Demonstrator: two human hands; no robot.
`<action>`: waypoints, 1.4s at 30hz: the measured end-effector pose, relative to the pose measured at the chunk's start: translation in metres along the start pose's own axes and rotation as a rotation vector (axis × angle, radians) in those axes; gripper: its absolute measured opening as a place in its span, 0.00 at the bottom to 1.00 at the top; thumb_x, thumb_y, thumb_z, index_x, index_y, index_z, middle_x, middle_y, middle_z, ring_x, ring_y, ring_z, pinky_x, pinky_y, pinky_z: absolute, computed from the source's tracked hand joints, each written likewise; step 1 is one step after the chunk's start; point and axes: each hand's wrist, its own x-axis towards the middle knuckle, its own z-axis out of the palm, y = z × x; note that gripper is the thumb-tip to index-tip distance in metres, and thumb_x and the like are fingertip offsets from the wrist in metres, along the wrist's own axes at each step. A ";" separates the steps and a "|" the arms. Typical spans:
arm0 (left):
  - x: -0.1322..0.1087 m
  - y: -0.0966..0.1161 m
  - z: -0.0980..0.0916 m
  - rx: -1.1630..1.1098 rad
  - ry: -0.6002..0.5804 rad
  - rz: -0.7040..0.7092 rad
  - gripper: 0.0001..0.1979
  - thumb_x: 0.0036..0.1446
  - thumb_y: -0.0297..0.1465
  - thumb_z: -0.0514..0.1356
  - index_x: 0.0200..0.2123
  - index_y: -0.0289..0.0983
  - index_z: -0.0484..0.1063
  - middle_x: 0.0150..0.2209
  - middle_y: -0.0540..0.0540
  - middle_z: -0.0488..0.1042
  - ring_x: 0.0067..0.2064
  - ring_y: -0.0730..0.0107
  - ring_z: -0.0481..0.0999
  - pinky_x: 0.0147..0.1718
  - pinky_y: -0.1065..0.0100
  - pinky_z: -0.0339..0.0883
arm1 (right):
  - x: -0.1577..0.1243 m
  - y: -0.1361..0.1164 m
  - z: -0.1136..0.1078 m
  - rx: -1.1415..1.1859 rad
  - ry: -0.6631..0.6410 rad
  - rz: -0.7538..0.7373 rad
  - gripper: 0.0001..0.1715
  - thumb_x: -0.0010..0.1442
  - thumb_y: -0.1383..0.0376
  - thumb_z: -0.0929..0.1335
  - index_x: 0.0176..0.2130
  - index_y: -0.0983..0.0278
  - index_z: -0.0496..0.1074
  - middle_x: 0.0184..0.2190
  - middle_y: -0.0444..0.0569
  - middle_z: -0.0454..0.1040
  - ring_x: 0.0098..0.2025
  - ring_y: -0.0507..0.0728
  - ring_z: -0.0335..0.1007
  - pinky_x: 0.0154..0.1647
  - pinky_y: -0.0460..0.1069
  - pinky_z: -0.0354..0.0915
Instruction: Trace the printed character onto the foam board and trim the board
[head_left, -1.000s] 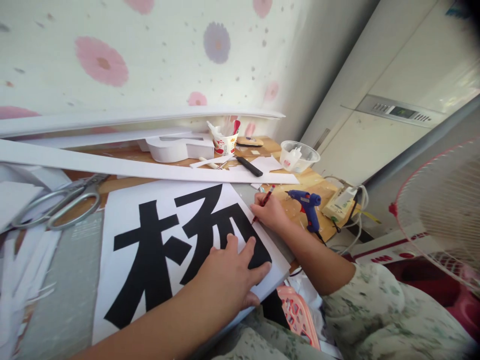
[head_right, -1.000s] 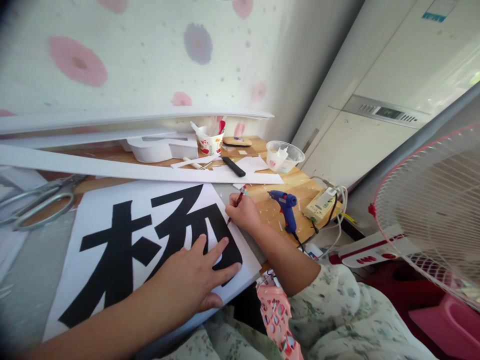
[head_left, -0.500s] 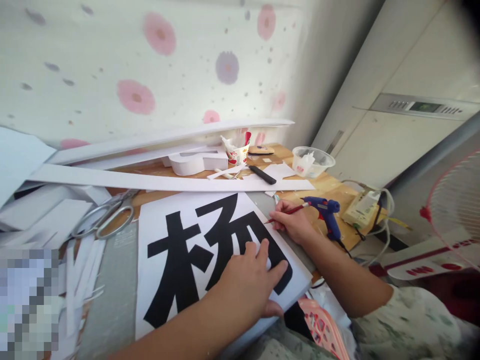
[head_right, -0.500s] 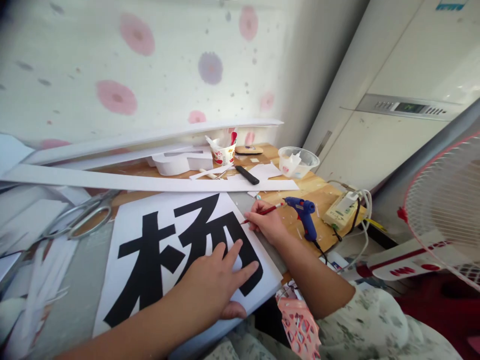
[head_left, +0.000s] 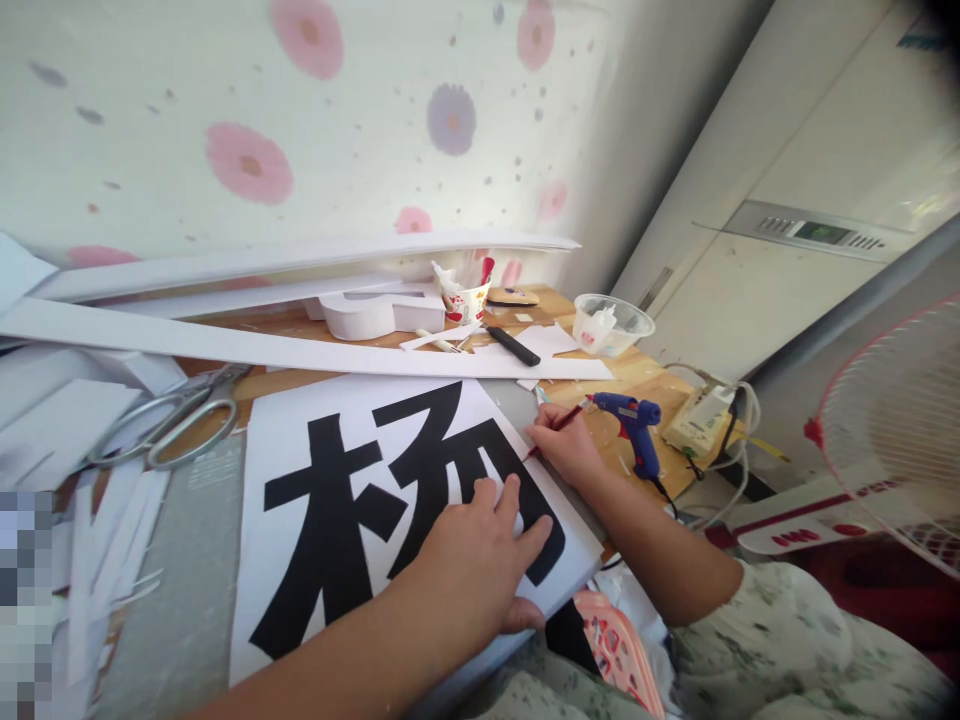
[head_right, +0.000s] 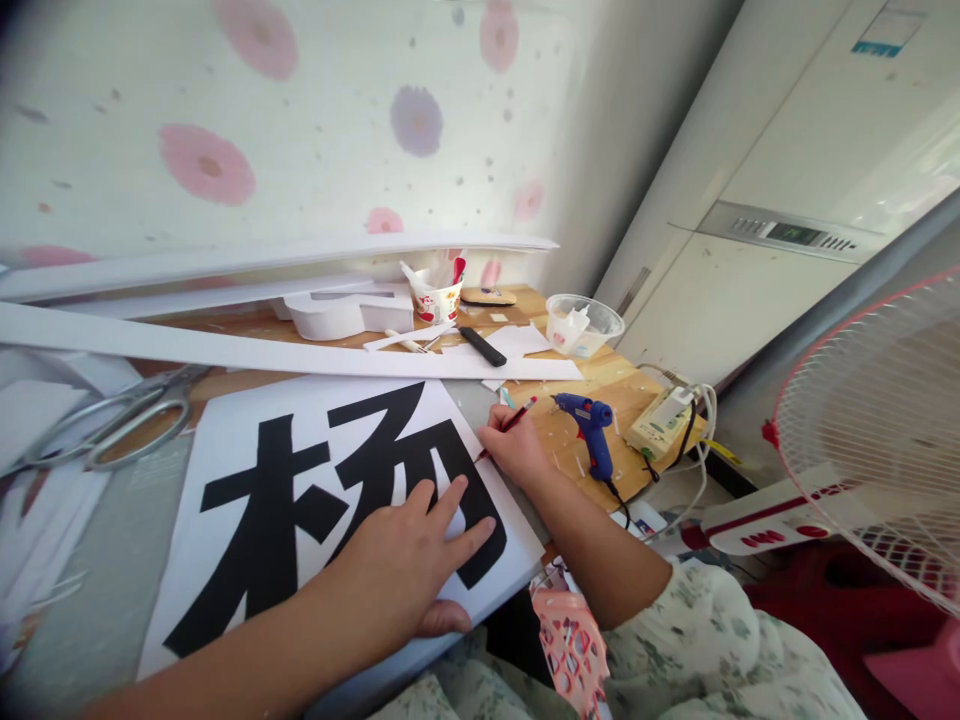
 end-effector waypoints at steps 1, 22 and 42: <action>0.000 0.000 0.000 0.000 0.000 0.000 0.39 0.47 0.56 0.59 0.60 0.48 0.58 0.63 0.30 0.54 0.52 0.39 0.65 0.34 0.52 0.70 | 0.000 0.001 0.000 -0.013 -0.003 0.000 0.13 0.41 0.69 0.64 0.14 0.60 0.54 0.13 0.39 0.55 0.18 0.50 0.53 0.18 0.46 0.52; 0.002 0.000 0.008 0.010 0.033 0.001 0.39 0.46 0.57 0.58 0.60 0.49 0.58 0.63 0.30 0.55 0.51 0.39 0.65 0.29 0.54 0.71 | 0.002 -0.006 0.003 -0.209 0.004 -0.030 0.11 0.43 0.68 0.62 0.16 0.60 0.53 0.14 0.38 0.54 0.20 0.50 0.52 0.21 0.46 0.51; 0.000 0.001 0.003 0.016 0.039 0.001 0.39 0.46 0.56 0.58 0.60 0.49 0.58 0.62 0.30 0.56 0.50 0.40 0.66 0.30 0.56 0.70 | 0.031 -0.014 0.020 -0.513 -0.162 -0.027 0.11 0.46 0.70 0.64 0.18 0.62 0.57 0.15 0.39 0.57 0.20 0.49 0.52 0.23 0.46 0.49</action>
